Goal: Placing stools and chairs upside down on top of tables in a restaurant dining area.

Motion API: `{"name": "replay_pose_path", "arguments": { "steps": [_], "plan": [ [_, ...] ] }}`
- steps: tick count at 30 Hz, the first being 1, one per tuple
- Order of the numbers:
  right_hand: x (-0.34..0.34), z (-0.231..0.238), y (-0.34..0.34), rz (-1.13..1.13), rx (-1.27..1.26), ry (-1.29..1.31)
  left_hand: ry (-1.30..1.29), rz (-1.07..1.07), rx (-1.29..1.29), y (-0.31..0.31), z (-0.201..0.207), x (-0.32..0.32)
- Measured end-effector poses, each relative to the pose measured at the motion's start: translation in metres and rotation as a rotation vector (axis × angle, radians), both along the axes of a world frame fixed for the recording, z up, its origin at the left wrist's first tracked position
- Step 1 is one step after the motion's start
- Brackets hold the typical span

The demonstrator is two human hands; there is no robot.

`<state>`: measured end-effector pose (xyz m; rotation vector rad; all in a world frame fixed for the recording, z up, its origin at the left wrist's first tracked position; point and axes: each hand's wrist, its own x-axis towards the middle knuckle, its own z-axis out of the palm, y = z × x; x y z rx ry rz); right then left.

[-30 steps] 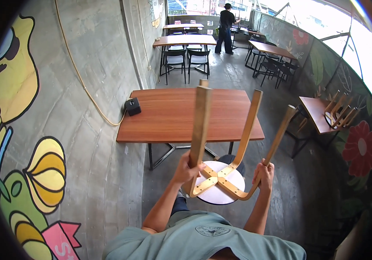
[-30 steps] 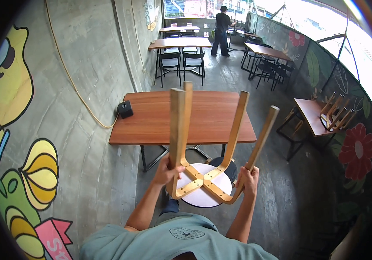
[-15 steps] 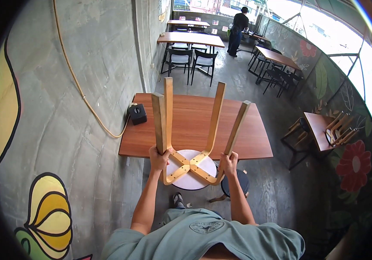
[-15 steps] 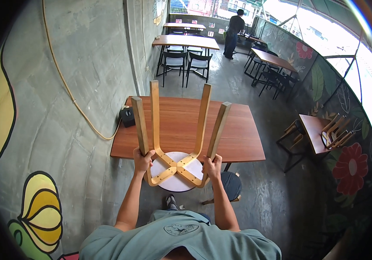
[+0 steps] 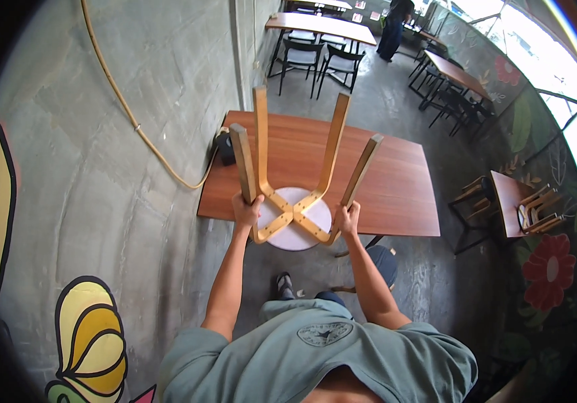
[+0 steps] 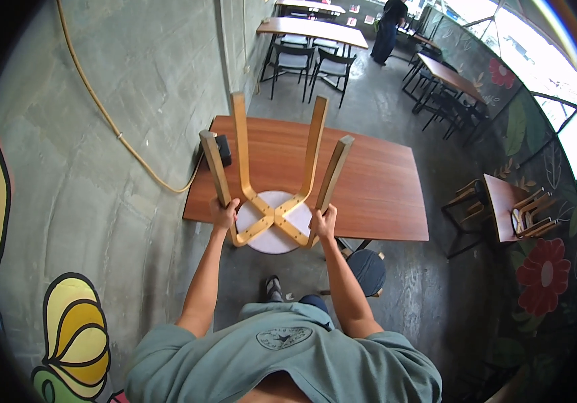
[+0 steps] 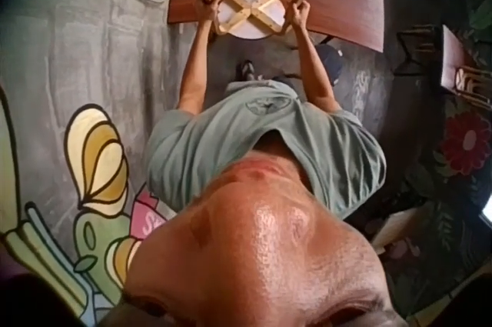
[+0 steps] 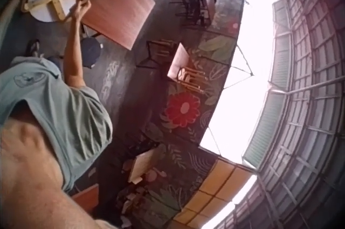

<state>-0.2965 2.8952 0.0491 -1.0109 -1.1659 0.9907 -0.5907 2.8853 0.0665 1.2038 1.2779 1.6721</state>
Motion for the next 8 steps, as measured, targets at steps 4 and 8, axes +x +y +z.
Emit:
{"name": "replay_pose_path", "arguments": {
  "steps": [4, 8],
  "plan": [
    [-0.016, -0.004, 0.014, 0.045, -0.074, 0.029, -0.002, -0.010, 0.002, 0.025, -0.016, -0.019],
    [-0.014, -0.040, 0.028, 0.104, -0.094, -0.065, 0.026, -0.053, 0.059, 0.040, -0.033, -0.025]
  ]
}}
